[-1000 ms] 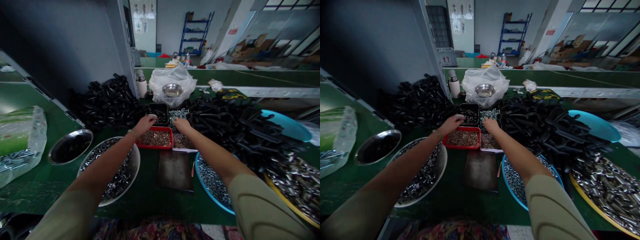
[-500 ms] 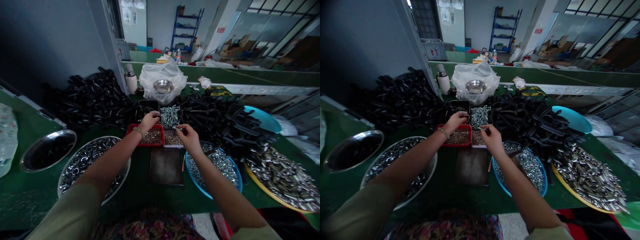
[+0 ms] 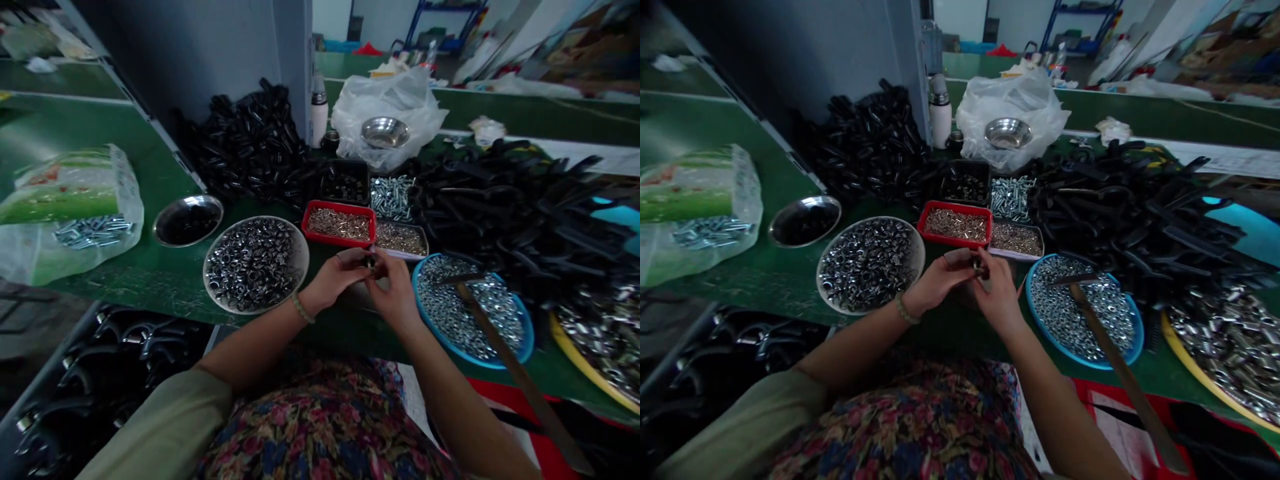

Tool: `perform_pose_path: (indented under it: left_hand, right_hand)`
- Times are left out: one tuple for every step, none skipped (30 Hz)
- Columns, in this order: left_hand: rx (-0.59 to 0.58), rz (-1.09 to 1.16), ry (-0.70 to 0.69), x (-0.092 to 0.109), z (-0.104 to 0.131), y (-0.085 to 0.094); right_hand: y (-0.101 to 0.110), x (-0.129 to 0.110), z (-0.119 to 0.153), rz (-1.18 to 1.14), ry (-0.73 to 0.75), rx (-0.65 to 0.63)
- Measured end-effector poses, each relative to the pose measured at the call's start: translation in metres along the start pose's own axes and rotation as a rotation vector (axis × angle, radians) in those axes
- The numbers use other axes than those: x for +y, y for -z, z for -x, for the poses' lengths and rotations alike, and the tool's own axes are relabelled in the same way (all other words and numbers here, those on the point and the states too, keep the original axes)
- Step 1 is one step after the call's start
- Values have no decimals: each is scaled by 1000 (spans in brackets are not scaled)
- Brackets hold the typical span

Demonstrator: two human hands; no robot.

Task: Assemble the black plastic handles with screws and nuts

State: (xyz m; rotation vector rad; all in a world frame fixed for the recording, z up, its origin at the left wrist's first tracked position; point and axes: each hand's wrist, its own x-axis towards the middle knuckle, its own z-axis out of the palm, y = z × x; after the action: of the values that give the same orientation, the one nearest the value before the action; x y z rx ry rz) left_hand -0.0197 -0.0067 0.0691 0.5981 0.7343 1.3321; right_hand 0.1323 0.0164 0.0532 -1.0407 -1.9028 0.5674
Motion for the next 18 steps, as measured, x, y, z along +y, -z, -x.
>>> perform_pose_path:
  left_hand:
    - [-6, 1, 54, 3, 9, 4]
    - [-25, 4, 121, 7, 17, 7]
    - [-46, 12, 184, 9, 25, 9]
    - [-65, 28, 234, 11, 32, 10]
    - [-76, 49, 270, 11, 38, 10]
    - [-73, 71, 290, 10, 41, 10]
    - [-56, 90, 296, 7, 43, 9]
    - [-28, 93, 289, 4, 44, 8]
    - [-1, 63, 270, -1, 44, 8]
    - [18, -16, 232, -5, 44, 8]
    - [28, -149, 168, -8, 44, 9]
    - [22, -321, 87, -10, 44, 12]
    - [4, -515, 5, -10, 44, 15]
    - [-27, -703, -60, -8, 45, 20]
    - [-56, -872, -105, -3, 45, 26]
    - [-66, -1027, -131, 4, 44, 34]
    - [-40, -1184, -153, 13, 42, 43]
    - [25, -1356, -178, 23, 39, 54]
  right_hand:
    - [-1, 0, 5, -135, -92, -6]
    - [-1, 0, 9, -278, -200, -24]
    - [-2, 0, 13, -419, -312, -56]
    - [-4, 0, 17, -550, -417, -93]
    - [-6, -1, 20, -658, -506, -128]
    - [-8, -2, 23, -740, -576, -143]
    - [-10, -3, 25, -791, -624, -133]
    - [-12, -5, 27, -804, -652, -99]
    - [-14, -7, 29, -775, -662, -58]
    - [-15, -10, 30, -710, -654, -12]
    - [-16, -12, 32, -621, -625, 20]
    - [-16, -15, 34, -526, -575, 26]
    - [-16, -17, 36, -438, -511, -2]
    - [-16, -19, 38, -371, -450, -55]
    - [-15, -19, 40, -334, -412, -117]
    - [-15, -18, 42, -332, -414, -164]
    - [-15, -16, 44, -366, -451, -186]
    - [-15, -13, 46, -431, -511, -175]
